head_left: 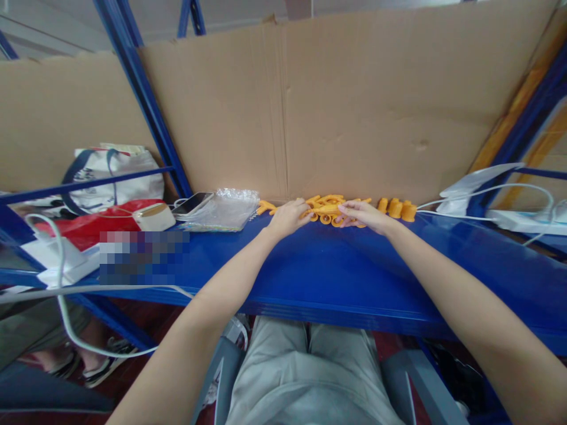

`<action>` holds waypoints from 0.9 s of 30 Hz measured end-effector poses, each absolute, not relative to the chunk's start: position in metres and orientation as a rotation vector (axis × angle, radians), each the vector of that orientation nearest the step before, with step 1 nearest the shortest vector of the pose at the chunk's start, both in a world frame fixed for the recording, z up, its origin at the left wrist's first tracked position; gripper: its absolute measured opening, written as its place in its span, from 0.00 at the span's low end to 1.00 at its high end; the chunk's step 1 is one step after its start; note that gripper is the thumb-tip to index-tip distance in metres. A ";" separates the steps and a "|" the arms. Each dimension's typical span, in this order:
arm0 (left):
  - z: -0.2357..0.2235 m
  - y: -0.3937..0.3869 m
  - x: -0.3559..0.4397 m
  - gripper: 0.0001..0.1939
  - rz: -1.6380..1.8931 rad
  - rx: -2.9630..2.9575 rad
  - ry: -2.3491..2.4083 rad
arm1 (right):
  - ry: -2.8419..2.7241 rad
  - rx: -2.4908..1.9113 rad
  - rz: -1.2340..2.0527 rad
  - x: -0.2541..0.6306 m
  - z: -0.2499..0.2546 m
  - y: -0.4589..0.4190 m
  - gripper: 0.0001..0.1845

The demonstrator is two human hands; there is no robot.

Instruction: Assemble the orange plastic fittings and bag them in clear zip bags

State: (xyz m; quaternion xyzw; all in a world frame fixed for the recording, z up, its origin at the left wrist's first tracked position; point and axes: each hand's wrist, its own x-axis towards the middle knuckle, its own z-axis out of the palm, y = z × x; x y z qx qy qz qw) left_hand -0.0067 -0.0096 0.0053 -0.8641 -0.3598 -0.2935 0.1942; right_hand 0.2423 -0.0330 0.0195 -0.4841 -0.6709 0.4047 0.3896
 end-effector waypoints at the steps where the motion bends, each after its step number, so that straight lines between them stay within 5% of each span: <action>1: 0.005 -0.009 -0.007 0.12 -0.824 -2.420 -1.001 | -1.703 -1.237 1.027 0.242 0.019 -0.033 0.11; 5: 0.005 -0.008 -0.008 0.13 -0.820 -2.424 -0.959 | -1.679 -1.171 1.038 0.242 0.018 -0.034 0.21; 14: 0.006 -0.011 -0.007 0.12 -0.809 -2.425 -0.965 | -1.663 -1.208 1.008 0.238 0.023 -0.038 0.05; 21: 0.006 -0.011 -0.008 0.13 -0.829 -2.414 -0.934 | -1.635 -1.278 1.003 0.230 0.029 -0.046 0.25; 27: 0.006 -0.010 -0.007 0.13 -0.824 -2.392 -0.919 | -1.525 -1.391 1.043 0.222 0.026 -0.043 0.30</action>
